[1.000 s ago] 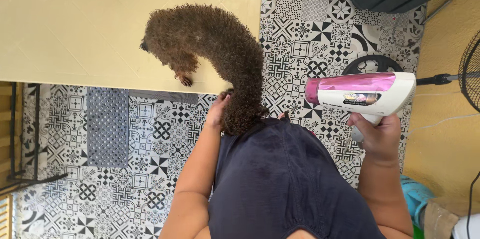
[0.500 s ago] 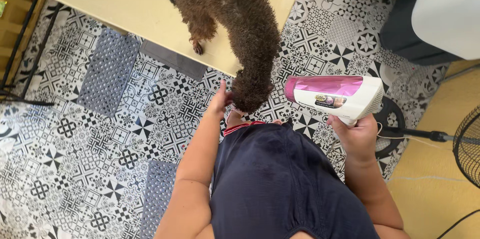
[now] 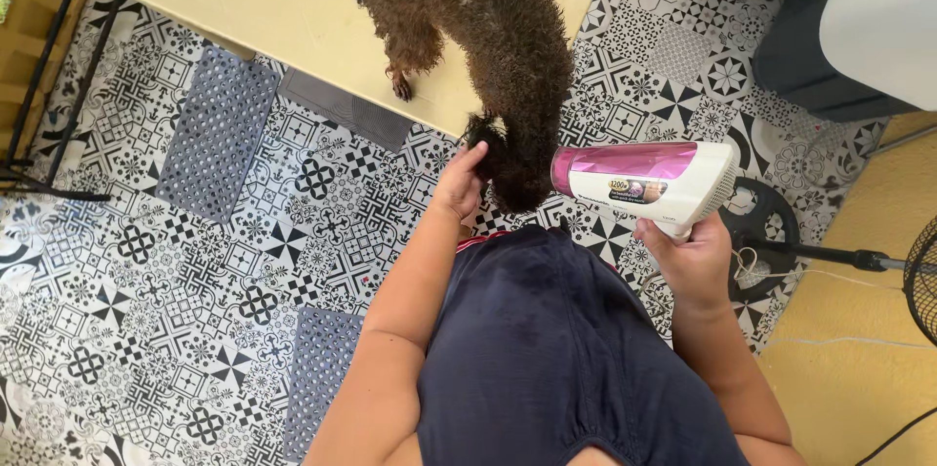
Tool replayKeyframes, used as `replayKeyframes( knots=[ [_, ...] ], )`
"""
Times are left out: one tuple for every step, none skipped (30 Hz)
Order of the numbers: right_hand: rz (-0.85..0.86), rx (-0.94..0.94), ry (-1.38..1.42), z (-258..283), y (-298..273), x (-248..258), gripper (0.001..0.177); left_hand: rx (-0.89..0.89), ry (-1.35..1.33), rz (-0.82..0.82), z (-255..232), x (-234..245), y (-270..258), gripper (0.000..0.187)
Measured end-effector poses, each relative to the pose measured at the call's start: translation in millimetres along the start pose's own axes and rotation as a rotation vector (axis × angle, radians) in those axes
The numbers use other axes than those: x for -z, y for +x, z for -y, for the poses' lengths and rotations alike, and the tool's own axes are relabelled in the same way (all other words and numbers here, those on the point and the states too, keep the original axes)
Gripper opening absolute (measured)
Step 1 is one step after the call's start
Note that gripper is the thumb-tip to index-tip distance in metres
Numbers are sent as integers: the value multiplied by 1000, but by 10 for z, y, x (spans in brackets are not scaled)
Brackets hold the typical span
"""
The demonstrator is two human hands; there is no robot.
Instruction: The person uses a hairdryer to dry a small brown dog standing on a grooming table. They hold the dog with one hand while directing airflow with the other, moving along the dog's body to dry its fur.
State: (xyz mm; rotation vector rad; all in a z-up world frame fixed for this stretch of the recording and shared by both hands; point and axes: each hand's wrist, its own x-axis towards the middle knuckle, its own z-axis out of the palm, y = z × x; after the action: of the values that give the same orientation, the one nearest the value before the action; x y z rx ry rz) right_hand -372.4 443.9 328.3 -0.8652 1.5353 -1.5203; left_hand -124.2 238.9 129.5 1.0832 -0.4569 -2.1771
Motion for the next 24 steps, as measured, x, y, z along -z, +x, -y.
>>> replayKeyframes(
  knots=[
    [-8,1,11,7,-2,-33,34,14,-12,17,-9,13,22,50],
    [-13,0,24,8,-7,-73,36,26,-25,30,-24,42,41,50],
    [-19,-1,36,8,-12,-115,38,-23,128,5,-39,71,62,49],
    [-34,12,-8,9,-18,-156,39,-73,281,-20,-51,96,82,47],
    [-49,24,-53,8,-25,-194,40,-123,434,-44,-63,116,100,46],
    [-67,37,-96,0,-36,-234,42,-77,296,-87,-78,130,120,41],
    [-74,31,-95,-12,-44,-269,43,-31,158,-130,-92,139,136,39],
    [-81,24,-95,-24,-56,-297,44,16,19,-174,-99,143,144,41],
    [-88,18,-95,-35,-74,-324,45,-41,28,-107,-108,147,140,37],
    [-85,11,-93,-47,-87,-349,44,-98,35,-36,-121,139,140,33],
    [-83,5,-90,-59,-98,-378,42,-155,41,35,-137,127,130,31],
    [-77,1,-86,-68,-94,-404,41,-149,80,8,-165,109,125,29],
    [-81,19,-104,-71,-102,-431,42,-143,119,-19,-194,86,112,28],
    [-84,38,-121,-76,-108,-463,42,-139,158,-46,-224,56,93,26],
    [-87,56,-139,-76,-113,-493,43,-111,173,-48,-255,20,70,26],
    [-91,53,-146,-71,-115,-516,43,-84,190,-46,-290,-31,50,26],
    [-96,50,-154,-62,-116,-539,43,-57,207,-44,-330,-87,27,26],
    [-100,45,-162,-48,-120,-561,43,-48,318,-89,-378,-135,-4,25],
    [-93,59,-153,-34,-122,-585,43,-39,428,-133,-439,-170,-38,25],
    [-82,72,-145,-20,-124,-602,43,-30,537,-180,-507,-181,-78,24],
    [-72,84,-137,-8,-124,-614,43,-158,518,-153,-590,-189,-83,25],
    [-80,79,-146,2,-124,-617,43,-286,494,-126,-681,-174,-81,26],
    [-88,73,-155,10,-125,-619,43,-414,470,-98,-766,-131,-89,27],
    [-99,70,-163,15,-129,-626,43,-683,756,-225,-857,-71,-88,33]
  ],
)
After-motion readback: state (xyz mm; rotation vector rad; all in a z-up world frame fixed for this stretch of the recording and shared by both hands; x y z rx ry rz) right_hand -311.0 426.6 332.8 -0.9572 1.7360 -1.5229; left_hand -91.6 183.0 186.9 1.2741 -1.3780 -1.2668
